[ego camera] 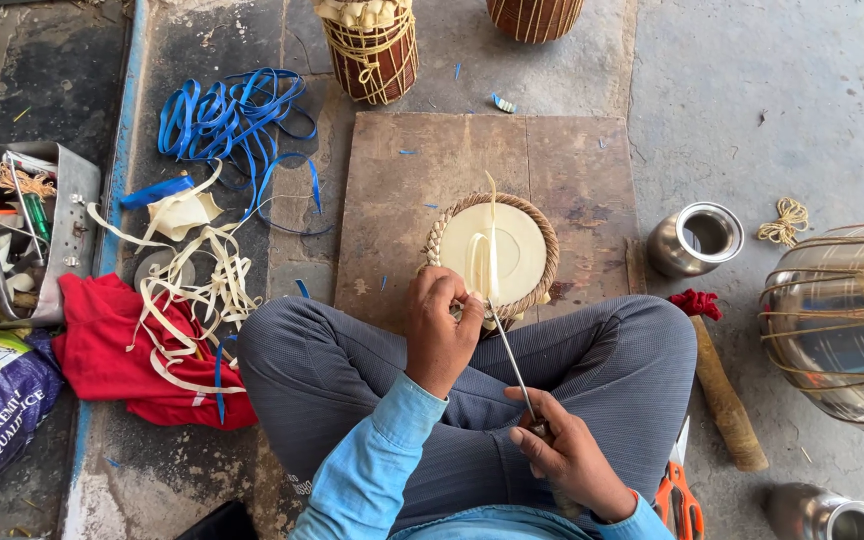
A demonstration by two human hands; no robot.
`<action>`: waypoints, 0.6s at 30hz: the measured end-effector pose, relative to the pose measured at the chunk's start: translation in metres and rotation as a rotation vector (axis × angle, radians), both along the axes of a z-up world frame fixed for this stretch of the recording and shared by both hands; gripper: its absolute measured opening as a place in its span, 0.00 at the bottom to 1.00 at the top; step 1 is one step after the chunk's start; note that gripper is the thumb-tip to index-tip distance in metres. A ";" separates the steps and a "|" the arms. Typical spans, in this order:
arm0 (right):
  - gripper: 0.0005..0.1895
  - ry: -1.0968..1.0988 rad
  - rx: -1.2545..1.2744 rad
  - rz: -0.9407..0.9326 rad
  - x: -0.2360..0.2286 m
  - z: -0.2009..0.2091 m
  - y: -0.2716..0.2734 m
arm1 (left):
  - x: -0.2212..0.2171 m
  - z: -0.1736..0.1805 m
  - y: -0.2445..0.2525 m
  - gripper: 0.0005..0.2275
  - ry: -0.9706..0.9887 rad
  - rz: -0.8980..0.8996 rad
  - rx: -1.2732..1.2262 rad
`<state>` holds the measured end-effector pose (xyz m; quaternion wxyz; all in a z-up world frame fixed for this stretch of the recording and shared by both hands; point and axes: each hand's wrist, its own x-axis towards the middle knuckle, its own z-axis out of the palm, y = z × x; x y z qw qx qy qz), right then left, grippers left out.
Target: The person sits cross-legged on the floor and repairs a small drum by weaving a white strap around its rim. They use a metal tool to pull the strap through the existing weave and a wooden mallet to tighten the tension. The person works methodically around the drum's circumference, securing the strap in place.
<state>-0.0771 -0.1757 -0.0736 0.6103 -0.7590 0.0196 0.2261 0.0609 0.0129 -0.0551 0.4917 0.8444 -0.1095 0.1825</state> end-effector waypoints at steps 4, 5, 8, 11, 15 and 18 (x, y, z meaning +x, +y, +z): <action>0.29 0.034 0.071 -0.018 -0.001 -0.001 0.000 | -0.004 0.008 -0.004 0.06 -0.041 0.010 0.113; 0.28 0.055 0.118 -0.024 0.000 0.000 0.000 | -0.004 0.010 -0.003 0.06 -0.066 -0.002 0.140; 0.27 0.173 0.363 -0.065 0.003 0.007 0.000 | -0.008 0.012 -0.001 0.05 -0.122 -0.055 0.198; 0.25 0.303 0.316 -0.079 -0.003 0.020 -0.004 | -0.008 0.005 0.005 0.05 -0.134 -0.108 0.184; 0.24 0.457 0.019 -0.063 -0.021 0.023 -0.021 | -0.004 -0.009 0.005 0.04 -0.142 -0.116 0.142; 0.26 -0.573 -0.751 0.242 -0.039 0.039 -0.088 | 0.012 -0.011 0.018 0.04 -0.131 -0.174 0.060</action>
